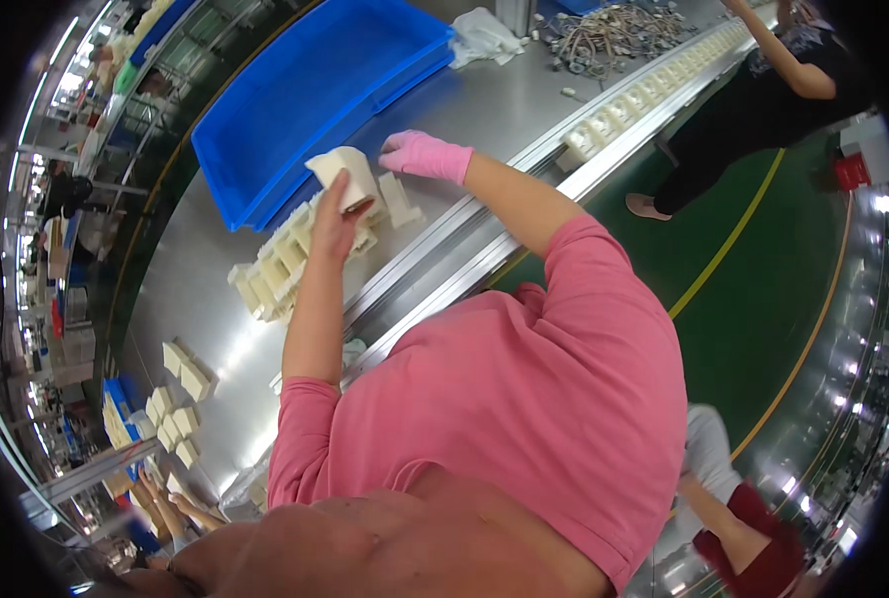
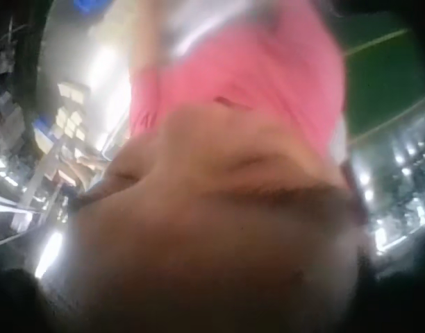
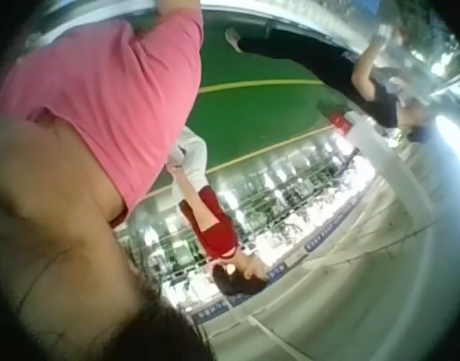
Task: Assembling and sorting electronic components into trays and organizing wire bundles on a production line.
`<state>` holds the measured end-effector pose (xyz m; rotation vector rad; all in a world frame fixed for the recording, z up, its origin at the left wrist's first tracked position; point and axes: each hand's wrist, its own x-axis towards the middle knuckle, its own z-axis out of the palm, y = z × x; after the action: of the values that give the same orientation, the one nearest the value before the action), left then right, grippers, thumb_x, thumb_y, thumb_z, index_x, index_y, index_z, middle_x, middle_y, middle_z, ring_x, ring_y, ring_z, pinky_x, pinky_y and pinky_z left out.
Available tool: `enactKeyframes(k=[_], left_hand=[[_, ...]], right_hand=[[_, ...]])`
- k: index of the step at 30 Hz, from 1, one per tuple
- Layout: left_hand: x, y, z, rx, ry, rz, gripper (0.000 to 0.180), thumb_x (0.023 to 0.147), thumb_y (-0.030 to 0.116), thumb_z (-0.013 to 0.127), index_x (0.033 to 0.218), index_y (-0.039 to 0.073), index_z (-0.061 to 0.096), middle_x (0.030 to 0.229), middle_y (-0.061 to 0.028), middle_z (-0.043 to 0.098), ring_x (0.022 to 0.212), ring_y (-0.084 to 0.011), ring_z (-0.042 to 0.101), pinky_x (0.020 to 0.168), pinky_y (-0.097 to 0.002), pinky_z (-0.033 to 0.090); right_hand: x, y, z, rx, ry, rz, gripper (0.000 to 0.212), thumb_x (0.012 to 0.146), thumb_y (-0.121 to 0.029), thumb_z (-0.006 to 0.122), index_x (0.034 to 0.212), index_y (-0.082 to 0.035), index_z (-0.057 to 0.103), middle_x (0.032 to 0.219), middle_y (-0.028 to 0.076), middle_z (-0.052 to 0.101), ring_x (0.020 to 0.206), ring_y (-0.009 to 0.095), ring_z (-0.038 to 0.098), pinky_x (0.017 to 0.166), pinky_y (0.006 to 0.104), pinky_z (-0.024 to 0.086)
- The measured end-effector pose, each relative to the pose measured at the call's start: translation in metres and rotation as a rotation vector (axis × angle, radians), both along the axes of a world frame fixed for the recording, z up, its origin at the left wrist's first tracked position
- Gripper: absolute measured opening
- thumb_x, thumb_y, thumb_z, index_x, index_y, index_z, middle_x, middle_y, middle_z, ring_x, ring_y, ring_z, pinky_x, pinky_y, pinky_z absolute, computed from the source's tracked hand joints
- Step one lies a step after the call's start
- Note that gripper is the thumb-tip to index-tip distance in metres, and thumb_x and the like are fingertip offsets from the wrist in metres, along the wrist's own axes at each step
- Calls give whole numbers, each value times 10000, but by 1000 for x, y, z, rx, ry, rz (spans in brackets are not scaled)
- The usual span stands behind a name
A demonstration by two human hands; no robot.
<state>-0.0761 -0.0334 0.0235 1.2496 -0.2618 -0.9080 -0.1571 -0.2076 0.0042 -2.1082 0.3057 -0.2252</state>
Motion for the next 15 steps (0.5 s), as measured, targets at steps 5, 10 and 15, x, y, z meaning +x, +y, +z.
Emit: enactKeyframes(k=[5,10,15], left_hand=[[-28,-66,-34,67,97,-120,388,803,351,556,1091,99,490,1011,-45,542,883,-184,532,723,-348,452],[-38,-107,-72,60,115,-249,433,802,386,545,1099,83,459,985,-53,539,861,-186,520,664,-340,447],[-22,-126,-82,134,32,-513,397,791,378,556,1036,70,510,978,-59,544,864,-187,523,670,-351,454]], right_hand=[[-30,-25,41,705,-2,-200,445,784,-444,506,963,-37,540,798,64,526,721,140,508,614,254,430],[-25,-31,22,-134,23,-274,611,713,-419,559,1004,98,413,913,247,552,812,335,573,723,376,434],[0,-52,0,-144,162,-273,581,702,-360,552,1065,62,387,923,260,560,903,356,547,789,371,430]])
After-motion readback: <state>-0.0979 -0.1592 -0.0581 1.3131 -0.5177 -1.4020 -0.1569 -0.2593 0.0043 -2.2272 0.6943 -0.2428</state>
